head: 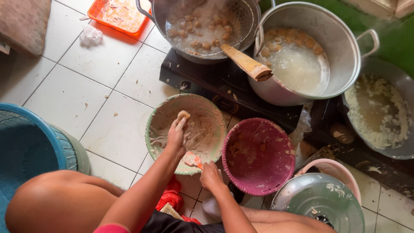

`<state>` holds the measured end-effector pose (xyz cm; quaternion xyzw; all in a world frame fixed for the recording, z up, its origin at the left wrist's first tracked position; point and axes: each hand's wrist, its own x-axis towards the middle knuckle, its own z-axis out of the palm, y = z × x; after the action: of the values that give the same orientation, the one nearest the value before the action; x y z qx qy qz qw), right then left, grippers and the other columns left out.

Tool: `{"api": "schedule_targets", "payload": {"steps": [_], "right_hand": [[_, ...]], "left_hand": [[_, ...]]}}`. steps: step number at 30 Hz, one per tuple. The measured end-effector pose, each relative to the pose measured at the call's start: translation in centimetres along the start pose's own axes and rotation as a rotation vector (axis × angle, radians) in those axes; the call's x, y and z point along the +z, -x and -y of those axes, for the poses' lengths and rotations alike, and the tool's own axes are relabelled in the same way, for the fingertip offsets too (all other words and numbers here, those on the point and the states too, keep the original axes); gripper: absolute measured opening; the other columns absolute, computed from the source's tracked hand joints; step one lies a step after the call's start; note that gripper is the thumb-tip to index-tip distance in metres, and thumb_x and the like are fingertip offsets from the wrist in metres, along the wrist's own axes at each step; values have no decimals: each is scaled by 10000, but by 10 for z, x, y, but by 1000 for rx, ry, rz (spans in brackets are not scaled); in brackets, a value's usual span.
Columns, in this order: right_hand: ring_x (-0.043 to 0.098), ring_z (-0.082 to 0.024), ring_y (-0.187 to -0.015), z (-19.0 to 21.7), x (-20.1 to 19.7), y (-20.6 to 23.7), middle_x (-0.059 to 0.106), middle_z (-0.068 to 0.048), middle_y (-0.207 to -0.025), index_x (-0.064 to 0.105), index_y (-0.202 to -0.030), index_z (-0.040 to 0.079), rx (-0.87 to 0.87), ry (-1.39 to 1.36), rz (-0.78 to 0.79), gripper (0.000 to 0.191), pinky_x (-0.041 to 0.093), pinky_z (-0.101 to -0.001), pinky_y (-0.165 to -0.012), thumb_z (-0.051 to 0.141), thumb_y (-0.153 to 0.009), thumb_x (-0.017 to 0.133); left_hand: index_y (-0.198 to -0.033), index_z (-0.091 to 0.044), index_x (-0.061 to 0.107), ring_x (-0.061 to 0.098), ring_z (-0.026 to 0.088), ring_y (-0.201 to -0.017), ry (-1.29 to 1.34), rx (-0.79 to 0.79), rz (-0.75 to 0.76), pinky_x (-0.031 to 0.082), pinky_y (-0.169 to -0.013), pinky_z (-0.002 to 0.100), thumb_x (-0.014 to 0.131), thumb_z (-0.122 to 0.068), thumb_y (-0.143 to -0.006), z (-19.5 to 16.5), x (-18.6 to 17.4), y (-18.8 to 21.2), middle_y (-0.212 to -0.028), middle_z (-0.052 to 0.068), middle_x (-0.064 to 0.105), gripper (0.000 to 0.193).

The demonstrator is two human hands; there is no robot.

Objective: The person sits on the kitchen floor and coats pieces of food with batter by hand, taking pieces from a pink basket, covering them in batter from a large bowl, and dropping the battered pieces into a pot of hot oil to fry. At the end they scoop fried pieces out of the oil with a strainer and transfer them into a blue basket.

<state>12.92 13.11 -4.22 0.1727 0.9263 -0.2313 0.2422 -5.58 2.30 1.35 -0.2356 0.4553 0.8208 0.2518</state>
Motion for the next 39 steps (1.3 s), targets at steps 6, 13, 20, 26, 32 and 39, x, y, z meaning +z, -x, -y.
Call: {"api": "schedule_targets", "payload": {"steps": [6,13,20,26,32,39], "right_hand": [[536,-368,-1220,11,-16,16,542,-178,-1263,634,-1185,31,-56,49,-35,348,455,-503,-1013,264,-926,649],[556,-407,-1076,12,-59,5,591,-207,-1145,704,-1108,38,-154,-147,-385,373,453,-524,-916,293,-838,743],[743,-242,-824,-107,-87,-33,762,-117,-887,727,-986,49,250,-716,-728,138,570,-368,-752,147,-895,695],[569,-382,-1226,-143,-62,-38,596,-272,-1306,570,-1298,-47,354,-524,-521,542,447,-432,-1045,116,-816,761],[312,-463,-1449,-119,-55,-61,364,-332,-1537,479,-1474,-40,375,-293,-562,743,254,-456,-1213,44,-775,718],[497,-459,-1351,-116,-50,-79,528,-304,-1447,596,-1380,13,403,-224,-155,474,413,-477,-1143,29,-907,565]], "left_hand": [[-1640,-25,53,196,234,-1590,-71,449,365,123,-1269,348,660,-300,-1020,-106,112,-65,-1669,145,213,911],[-1619,-103,285,424,223,-1477,-312,474,303,305,-1207,355,644,-231,-982,-108,62,-38,-1617,145,390,742],[-1593,-229,398,503,100,-1353,-423,87,70,335,-976,321,601,-270,-976,-27,-45,-16,-1593,-24,490,651],[-1568,-234,426,464,135,-1413,-361,-79,31,388,-1104,395,584,-263,-972,28,-70,-5,-1564,-19,486,617],[-1557,-202,458,488,160,-1421,-450,-52,95,350,-1145,357,578,-270,-1008,50,-67,5,-1547,8,542,567],[-1544,-187,487,504,149,-1355,-465,-138,136,353,-1086,342,570,-289,-987,58,-57,14,-1512,8,566,572]]}}
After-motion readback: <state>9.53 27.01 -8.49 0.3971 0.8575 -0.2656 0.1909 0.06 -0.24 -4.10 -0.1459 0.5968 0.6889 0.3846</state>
